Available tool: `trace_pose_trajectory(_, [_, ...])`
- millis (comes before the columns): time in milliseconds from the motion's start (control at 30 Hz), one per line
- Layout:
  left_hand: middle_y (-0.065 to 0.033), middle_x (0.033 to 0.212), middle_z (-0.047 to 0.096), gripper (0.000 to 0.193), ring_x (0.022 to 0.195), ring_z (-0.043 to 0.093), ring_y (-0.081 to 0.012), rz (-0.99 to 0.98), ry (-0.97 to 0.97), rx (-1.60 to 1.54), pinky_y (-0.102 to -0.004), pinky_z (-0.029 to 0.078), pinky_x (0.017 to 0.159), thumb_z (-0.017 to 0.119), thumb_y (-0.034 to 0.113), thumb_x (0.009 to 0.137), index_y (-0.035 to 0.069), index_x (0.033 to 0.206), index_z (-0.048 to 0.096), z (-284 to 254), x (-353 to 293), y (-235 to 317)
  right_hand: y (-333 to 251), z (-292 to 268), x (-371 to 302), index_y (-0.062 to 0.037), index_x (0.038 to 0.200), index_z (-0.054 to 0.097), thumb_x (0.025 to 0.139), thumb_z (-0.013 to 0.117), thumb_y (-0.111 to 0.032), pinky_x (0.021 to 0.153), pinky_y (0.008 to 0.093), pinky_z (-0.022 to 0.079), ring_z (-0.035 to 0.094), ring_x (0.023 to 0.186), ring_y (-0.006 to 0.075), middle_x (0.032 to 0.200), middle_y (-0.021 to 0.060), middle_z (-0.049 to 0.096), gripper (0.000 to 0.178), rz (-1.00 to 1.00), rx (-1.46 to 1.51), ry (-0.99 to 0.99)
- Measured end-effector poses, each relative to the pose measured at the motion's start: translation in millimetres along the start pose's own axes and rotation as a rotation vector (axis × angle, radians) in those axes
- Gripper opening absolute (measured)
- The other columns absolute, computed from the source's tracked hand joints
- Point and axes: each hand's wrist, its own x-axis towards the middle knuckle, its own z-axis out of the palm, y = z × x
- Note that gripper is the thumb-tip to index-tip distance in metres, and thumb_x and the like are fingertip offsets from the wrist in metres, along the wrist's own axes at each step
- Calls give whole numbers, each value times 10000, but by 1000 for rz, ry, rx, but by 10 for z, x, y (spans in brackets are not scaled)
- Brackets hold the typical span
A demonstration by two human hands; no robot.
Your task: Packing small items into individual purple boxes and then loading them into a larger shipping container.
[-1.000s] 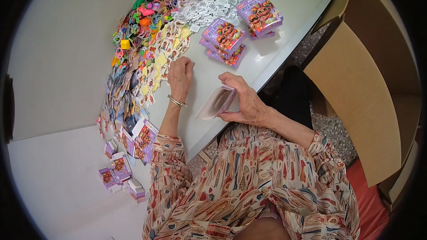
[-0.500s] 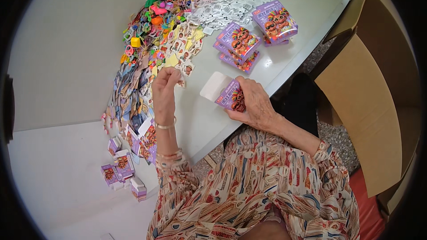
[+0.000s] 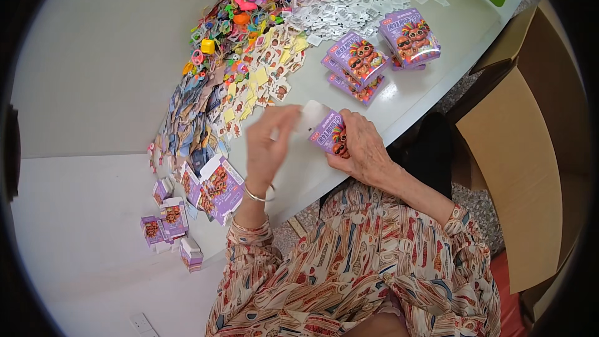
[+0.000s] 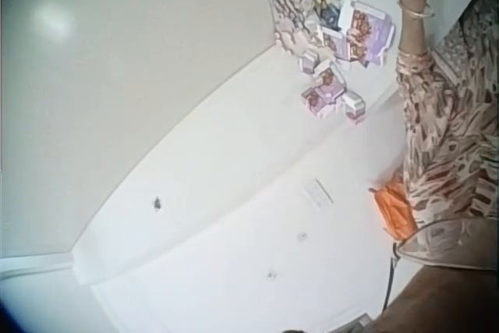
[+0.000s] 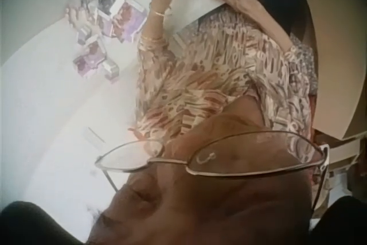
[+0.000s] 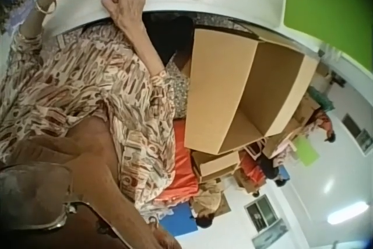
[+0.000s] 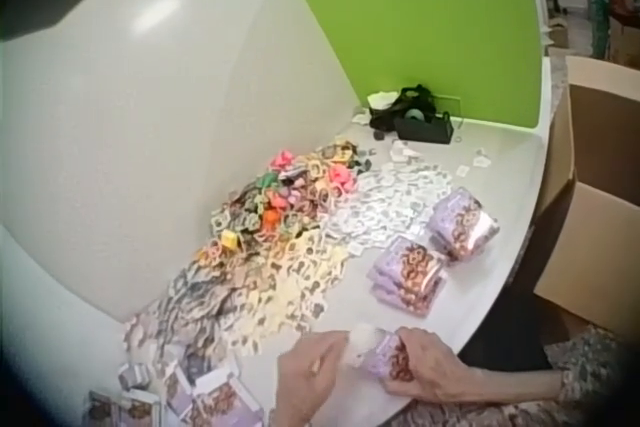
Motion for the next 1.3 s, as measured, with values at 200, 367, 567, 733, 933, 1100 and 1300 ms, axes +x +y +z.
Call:
trace_pose_trajectory(200, [-127, 783, 642, 132, 665, 600, -272, -271, 106, 348, -359, 466, 625, 656, 118, 843, 3, 905, 639, 60, -145, -826, 6, 18, 32, 53, 1268, 338, 705, 722, -216, 864, 440, 423, 511, 964, 388, 1043, 221, 492, 733, 17, -8, -33])
trace_pose_trajectory(367, [-144, 708, 622, 112, 583, 586, -292, -75, 258, 533, -369, 445, 547, 628, 97, 850, -14, 839, 625, 120, -219, -1041, -13, 16, 32, 57, 1267, 337, 707, 720, -221, 871, 442, 418, 507, 970, 386, 1044, 223, 492, 733, 14, -17, -48])
trace_pose_trajectory(567, [-118, 692, 614, 116, 609, 601, -177, -240, 294, 330, -322, 465, 567, 616, 83, 870, -26, 909, 630, -70, -208, -699, 18, 40, 52, 59, 1262, 335, 717, 718, -218, 870, 438, 410, 500, 965, 378, 1029, 222, 486, 722, 8, -41, -55])
trace_pose_trajectory(733, [-57, 769, 637, 139, 715, 601, -88, -368, 203, -329, -240, 485, 643, 602, 68, 900, -31, 993, 629, -45, -193, -189, -49, 39, 94, 58, 1270, 319, 716, 730, -210, 860, 435, 405, 495, 952, 369, 1009, 216, 482, 740, -11, -47, -101])
trace_pose_trajectory(933, [-51, 822, 651, 125, 699, 605, -101, -382, 133, -286, -242, 490, 624, 609, 90, 906, -7, 978, 644, -41, -239, -248, -53, 47, 90, 53, 1275, 310, 713, 744, -186, 853, 436, 405, 490, 941, 372, 1003, 207, 476, 750, -73, -23, -71])
trace_pose_trajectory(1100, [-34, 850, 661, 123, 732, 593, -96, 37, 34, 332, -251, 473, 634, 646, 80, 872, -10, 954, 667, 36, -224, 21, -62, 57, 78, 54, 1271, 320, 707, 746, -180, 857, 433, 408, 489, 944, 374, 1009, 208, 471, 745, -94, -16, -60])
trace_pose_trajectory(1300, [-24, 870, 673, 172, 732, 576, -98, -273, -53, -257, -223, 463, 657, 633, 107, 878, 9, 1004, 698, -103, 81, -382, 26, 98, 78, 43, 1263, 333, 686, 745, -176, 828, 426, 419, 489, 914, 369, 986, 201, 467, 742, -78, 0, 26])
